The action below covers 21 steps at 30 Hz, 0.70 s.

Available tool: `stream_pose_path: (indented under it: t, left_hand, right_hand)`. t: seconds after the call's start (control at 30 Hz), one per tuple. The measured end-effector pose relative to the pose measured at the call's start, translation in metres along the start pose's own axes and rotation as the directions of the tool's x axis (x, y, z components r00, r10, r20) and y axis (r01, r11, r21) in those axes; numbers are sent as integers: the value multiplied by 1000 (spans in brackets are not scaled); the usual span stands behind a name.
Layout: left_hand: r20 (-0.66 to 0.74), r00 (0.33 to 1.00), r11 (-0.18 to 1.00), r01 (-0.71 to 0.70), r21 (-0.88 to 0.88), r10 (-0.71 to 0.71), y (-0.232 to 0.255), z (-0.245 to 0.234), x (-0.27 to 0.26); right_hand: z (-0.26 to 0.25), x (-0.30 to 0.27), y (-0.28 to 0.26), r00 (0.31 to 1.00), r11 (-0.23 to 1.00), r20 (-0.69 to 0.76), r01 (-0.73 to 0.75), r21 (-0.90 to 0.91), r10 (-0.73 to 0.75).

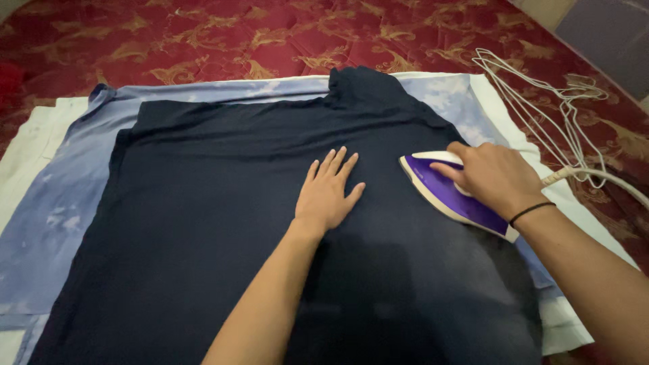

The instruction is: The person irons a dark blue t-shirt laid flat on a patterned cloth. They use a purple and white iron to smooth the fabric, frequently adjusting the shirt's position with their hands to ensure even coverage.

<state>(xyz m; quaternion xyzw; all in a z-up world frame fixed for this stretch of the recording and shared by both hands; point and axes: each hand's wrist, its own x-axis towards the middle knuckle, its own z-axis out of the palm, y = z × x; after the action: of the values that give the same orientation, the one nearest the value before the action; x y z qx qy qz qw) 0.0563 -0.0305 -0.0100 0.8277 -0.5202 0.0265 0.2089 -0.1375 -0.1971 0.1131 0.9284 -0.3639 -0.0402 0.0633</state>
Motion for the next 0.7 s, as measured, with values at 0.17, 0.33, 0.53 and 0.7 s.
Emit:
stream_pose_path:
  t: [0.17,0.33,0.53,0.7]
  left_hand:
    - [-6,1000,1000,24,-1,-24,5,2,-4]
    - [4,999,999,32,7,-32,6,-2,-6]
    - [18,998,998,59,-14,-59,10,-5,-6]
    - [-27,999,999,38,-30,-39,9,-7,-9]
  right_hand:
    - [10,27,0,984,1000,-176,25,15,-22]
    - [20,61,7,986,974,-78,-133,182,149]
    - [26,90,28,997,977,76,-5,215,-12]
    - [17,76,24,966,957,247,4,289,-79]
